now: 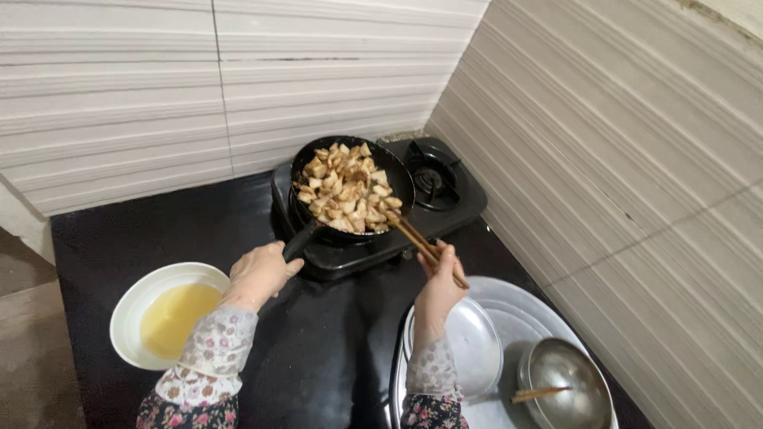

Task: The person stirs pieces of meat or mushrooms in a pan on a stove using a pair of chopsticks, while holding the pan handle by hand.

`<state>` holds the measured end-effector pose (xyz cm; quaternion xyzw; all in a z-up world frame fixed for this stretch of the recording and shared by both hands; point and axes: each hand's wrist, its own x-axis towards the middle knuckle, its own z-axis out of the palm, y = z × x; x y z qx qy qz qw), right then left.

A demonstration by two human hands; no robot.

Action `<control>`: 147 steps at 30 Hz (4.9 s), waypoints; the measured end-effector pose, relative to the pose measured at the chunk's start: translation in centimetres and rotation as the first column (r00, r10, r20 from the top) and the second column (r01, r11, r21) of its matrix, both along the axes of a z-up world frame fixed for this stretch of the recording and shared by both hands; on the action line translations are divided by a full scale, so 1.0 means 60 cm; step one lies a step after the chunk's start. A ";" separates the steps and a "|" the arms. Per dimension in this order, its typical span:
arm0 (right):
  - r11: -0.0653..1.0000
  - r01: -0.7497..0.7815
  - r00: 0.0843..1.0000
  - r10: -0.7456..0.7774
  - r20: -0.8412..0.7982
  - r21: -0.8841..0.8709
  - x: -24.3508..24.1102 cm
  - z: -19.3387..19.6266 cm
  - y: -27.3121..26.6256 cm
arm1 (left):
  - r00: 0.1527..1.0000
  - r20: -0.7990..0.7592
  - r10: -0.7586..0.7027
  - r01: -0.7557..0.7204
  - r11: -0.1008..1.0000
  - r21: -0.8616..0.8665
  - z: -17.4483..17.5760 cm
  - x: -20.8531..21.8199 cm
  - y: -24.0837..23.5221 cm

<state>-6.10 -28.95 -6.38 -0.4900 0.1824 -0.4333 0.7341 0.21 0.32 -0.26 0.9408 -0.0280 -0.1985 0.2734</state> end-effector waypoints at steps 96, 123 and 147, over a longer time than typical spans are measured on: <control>0.567 -0.457 0.880 0.175 -0.442 -0.685 0.260 0.149 0.007 | 0.998 0.016 -0.059 0.057 0.995 0.078 -0.021 -0.010 -0.032; 0.621 -0.470 0.882 0.302 -0.362 -0.627 0.261 0.137 0.027 | 0.997 -0.054 -0.051 0.055 0.996 0.065 -0.012 -0.010 -0.032; 0.961 -0.112 0.972 0.159 -0.173 0.251 0.349 0.047 -0.086 | 0.997 -0.057 -0.055 0.058 0.997 0.060 0.001 -0.008 -0.031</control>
